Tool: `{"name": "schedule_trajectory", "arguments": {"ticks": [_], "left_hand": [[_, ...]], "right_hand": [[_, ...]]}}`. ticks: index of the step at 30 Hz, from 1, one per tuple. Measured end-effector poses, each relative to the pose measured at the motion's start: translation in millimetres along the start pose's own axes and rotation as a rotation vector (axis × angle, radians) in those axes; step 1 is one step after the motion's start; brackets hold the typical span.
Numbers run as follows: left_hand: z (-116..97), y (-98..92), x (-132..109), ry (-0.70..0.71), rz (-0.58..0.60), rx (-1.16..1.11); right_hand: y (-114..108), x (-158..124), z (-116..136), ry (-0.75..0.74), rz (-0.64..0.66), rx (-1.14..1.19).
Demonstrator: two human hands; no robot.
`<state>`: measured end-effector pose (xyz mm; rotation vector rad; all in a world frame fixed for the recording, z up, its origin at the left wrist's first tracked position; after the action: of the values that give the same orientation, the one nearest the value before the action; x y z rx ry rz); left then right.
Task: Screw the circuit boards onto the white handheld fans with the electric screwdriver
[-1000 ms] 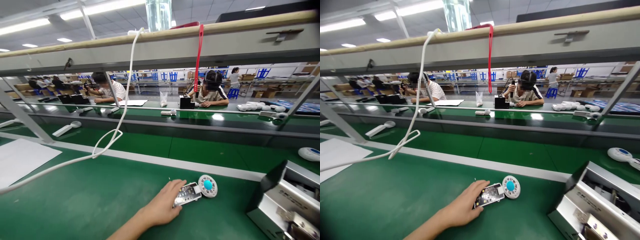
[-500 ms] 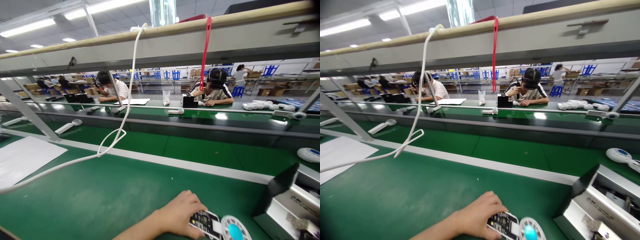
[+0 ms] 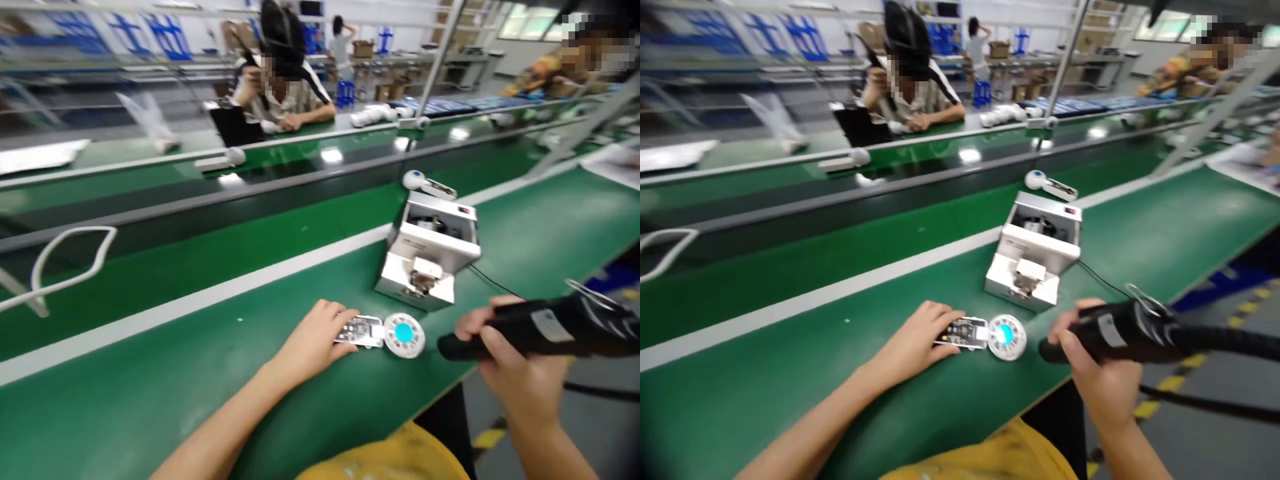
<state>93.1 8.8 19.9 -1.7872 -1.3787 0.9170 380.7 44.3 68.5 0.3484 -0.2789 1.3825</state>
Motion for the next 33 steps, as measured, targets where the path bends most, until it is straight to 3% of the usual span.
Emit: {"name": "schedule_trajectory", "arguments": {"ticks": [4, 10, 14, 21, 33], "left_hand": [[4, 8.8, 13, 0.016, 0.006, -0.046], [-26, 21.0, 41, 0.076, 0.038, 0.028], [-39, 25.1, 48, 0.096, 0.029, 0.106], [-34, 27.5, 47, 0.090, 0.012, 0.035], [-34, 28.2, 50, 0.079, 0.006, -0.010]], "right_hand": [[8, 28, 27, -0.074, -0.035, 0.065], [36, 58, 71, -0.252, -0.045, 0.135], [59, 68, 68, -0.333, -0.060, 0.209], [76, 73, 64, -0.448, -0.067, 0.227], [87, 72, 56, -0.399, 0.008, 0.217]]}}
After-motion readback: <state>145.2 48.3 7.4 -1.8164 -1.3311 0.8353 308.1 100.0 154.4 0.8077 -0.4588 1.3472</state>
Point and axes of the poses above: each hand's wrist, its own x-axis towards the middle knuckle, its own y-axis out of the palm, z = x × y, the point moved 4 cm from there along x, towards the middle knuckle, and after that the axes turned 11 degrees about -y, right-handed, at the moved point
